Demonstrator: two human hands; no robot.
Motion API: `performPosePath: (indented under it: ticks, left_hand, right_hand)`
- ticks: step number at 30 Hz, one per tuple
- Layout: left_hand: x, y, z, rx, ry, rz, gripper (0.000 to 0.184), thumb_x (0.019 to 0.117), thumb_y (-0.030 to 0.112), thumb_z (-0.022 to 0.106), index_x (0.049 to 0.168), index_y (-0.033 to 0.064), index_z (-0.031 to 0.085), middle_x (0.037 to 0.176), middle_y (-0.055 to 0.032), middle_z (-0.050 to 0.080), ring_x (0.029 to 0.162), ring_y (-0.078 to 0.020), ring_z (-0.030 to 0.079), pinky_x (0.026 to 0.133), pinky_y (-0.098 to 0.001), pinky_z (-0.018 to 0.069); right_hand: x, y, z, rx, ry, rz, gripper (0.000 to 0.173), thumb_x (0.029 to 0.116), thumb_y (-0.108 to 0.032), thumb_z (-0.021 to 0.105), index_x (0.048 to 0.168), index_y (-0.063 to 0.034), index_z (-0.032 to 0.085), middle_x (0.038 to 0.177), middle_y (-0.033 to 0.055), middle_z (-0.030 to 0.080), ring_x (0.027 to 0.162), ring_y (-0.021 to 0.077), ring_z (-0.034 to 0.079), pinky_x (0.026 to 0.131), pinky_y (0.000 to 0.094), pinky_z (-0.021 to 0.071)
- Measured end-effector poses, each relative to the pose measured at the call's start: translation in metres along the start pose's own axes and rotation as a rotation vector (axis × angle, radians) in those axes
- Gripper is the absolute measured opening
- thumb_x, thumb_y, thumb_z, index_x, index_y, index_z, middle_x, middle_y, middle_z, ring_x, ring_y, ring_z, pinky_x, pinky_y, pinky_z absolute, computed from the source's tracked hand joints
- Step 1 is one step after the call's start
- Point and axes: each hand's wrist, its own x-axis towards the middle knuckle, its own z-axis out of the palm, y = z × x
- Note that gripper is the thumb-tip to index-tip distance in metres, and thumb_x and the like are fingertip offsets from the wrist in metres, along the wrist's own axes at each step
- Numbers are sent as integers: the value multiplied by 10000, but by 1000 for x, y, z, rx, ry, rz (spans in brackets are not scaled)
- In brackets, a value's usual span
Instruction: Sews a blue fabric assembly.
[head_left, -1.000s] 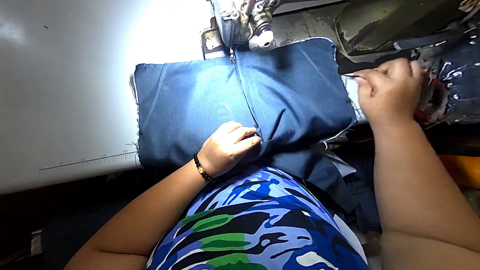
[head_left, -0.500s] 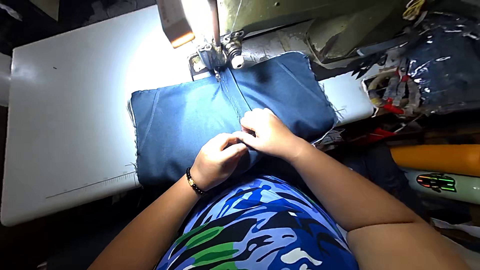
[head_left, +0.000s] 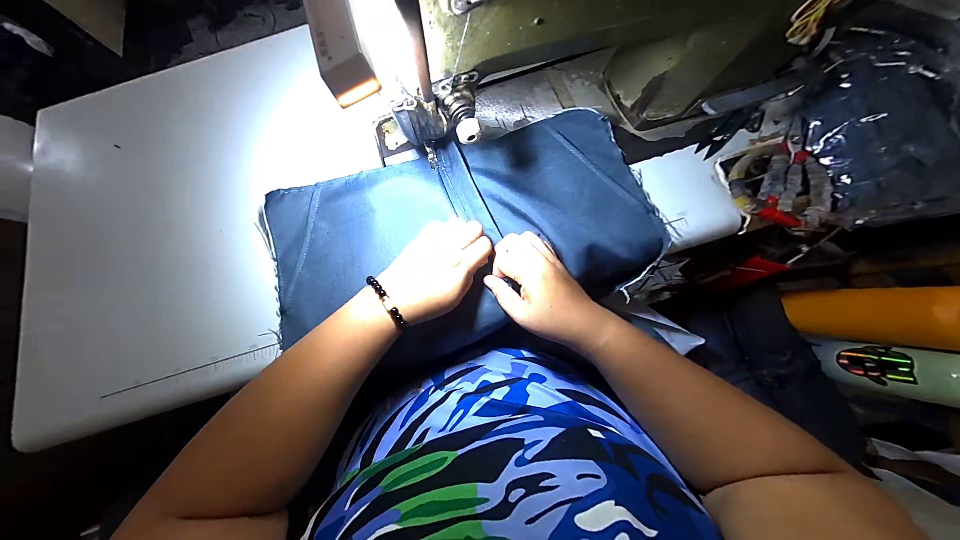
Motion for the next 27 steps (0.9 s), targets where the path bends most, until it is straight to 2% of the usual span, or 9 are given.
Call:
performPosePath:
  ticks: [3,5,8,9,11,14,22,24,27]
  left_hand:
    - [0,3,6,10,17,-19,226,994,82,483,877,24,668,889,-121,613,871,-306,626,704,-450,496]
    - [-6,11,14,18,74,-144,206,988,123,514,920,39,689,1020,-153,657,1002,-336,646,804,-508,515]
    - [-11,29,15,-56,60,-594,380,986,366,592,1257,104,639,1408,-163,548,1356,-376,469,1045,-638,342]
    - [-11,31,14,-75,61,-693,480,958,432,621,1332,131,606,1450,-152,512,1391,-376,424,1058,-648,310]
    - [-12,31,14,-86,75,-780,563,916,498,647,1342,134,595,1430,-146,512,1386,-369,408,1034,-633,310]
    - [-10,36,13,-80,90,-792,550,901,493,647,1296,111,628,1392,-144,531,1361,-355,425,1018,-615,323]
    - [-8,41,13,-34,35,-792,508,940,481,596,1306,132,634,1452,-136,507,1409,-355,393,1065,-633,276]
    - [-8,41,16,-17,49,-774,492,946,468,597,1296,125,642,1465,-138,506,1412,-346,402,1068,-630,279]
    - [-11,39,17,-13,44,-743,498,961,481,575,1300,123,642,1538,-97,471,1476,-307,356,1111,-643,249]
  right_hand:
    - [1,0,1,-34,-15,-7,242,911,-172,597,688,-77,595,839,71,571,903,255,573,798,424,471]
    - [1,-1,2,-54,-22,4,225,896,-171,603,693,-73,603,844,73,578,916,266,576,812,441,473]
    - [2,0,4,-59,-12,13,193,868,-165,613,706,-60,627,829,76,582,899,271,571,800,441,462]
    - [2,0,4,-58,-7,12,187,863,-161,617,707,-59,632,821,75,579,892,270,569,793,438,461]
    - [2,1,5,-50,5,10,186,852,-160,616,690,-67,622,804,69,573,878,259,568,775,429,451]
    - [2,2,4,-17,14,12,197,849,-166,613,675,-74,613,808,56,572,872,238,559,775,417,441]
    - [2,5,5,6,35,-12,194,827,-147,628,653,-69,591,779,64,561,835,236,550,759,397,430]
    - [3,6,1,20,14,-27,203,854,-158,624,672,-68,617,793,65,582,840,229,558,760,382,438]
    - [6,13,-16,-6,32,-148,254,947,-198,597,759,-72,713,841,60,682,885,196,652,791,340,533]
